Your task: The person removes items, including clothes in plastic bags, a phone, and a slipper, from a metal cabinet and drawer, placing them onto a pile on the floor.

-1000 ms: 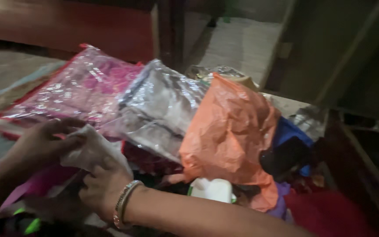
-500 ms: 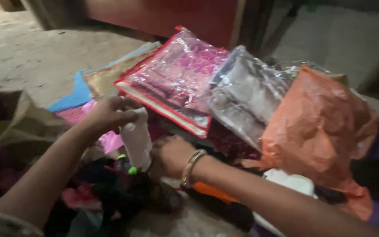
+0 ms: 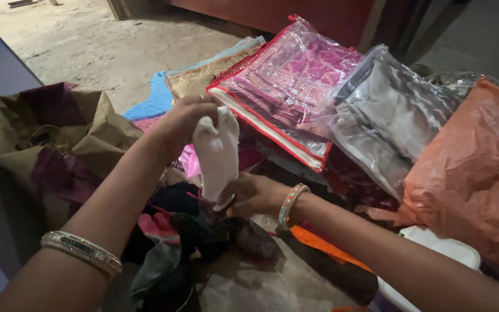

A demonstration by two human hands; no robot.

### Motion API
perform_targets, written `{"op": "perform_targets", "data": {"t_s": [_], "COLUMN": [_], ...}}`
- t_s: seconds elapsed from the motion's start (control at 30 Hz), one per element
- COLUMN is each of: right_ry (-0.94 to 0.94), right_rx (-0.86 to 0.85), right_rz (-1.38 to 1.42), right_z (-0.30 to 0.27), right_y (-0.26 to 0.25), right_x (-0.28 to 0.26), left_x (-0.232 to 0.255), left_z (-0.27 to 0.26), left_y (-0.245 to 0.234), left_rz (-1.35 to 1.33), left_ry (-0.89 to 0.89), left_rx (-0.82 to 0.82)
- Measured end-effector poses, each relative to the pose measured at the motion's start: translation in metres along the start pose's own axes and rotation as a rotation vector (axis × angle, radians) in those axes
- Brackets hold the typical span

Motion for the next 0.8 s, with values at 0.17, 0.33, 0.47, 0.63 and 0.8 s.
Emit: {"op": "perform_targets", "data": {"t_s": [0.17,0.33,0.47,0.63,0.8], "right_ry": [0.156,0.106,0.302,0.26,0.312], "right_rx": [0.198,0.469,0.671,0.617,0.566], "right_rz": [-0.094,0.693,0.502,0.271,0.141], "right_z": [0.001,-0.005,-0.015,-0.014,-0.016], "right_y": [0.003,0.009,0.0,-0.017,-0.022], "right_x": [-0.006,-0.013,0.0,0.073,0.118], "left_x": [-0.007,-0.02,-0.031,-0.013,0.001], "left_z": [0.013,0.02,0.02,0.01,-0.009], "left_y": [-0.014,-0.045,-0.076,-0.112,-0.131], "left_rz": [-0.387,-0.495,-0.516,-0.529,-0.41], "left_ry": [-0.152,-0.134,-0.011,0.217,0.387], "left_rx": [0.272,0.501,0.635,0.946,1.292]}}
Point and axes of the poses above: each hand's wrist, its own z-axis towards the middle knuckle, its own y-axis out of the palm, x = y × z, the point moved 3 cm from there along z, towards the middle knuckle, and after that the axes turned 3 degrees about x, right-handed, at the moved point
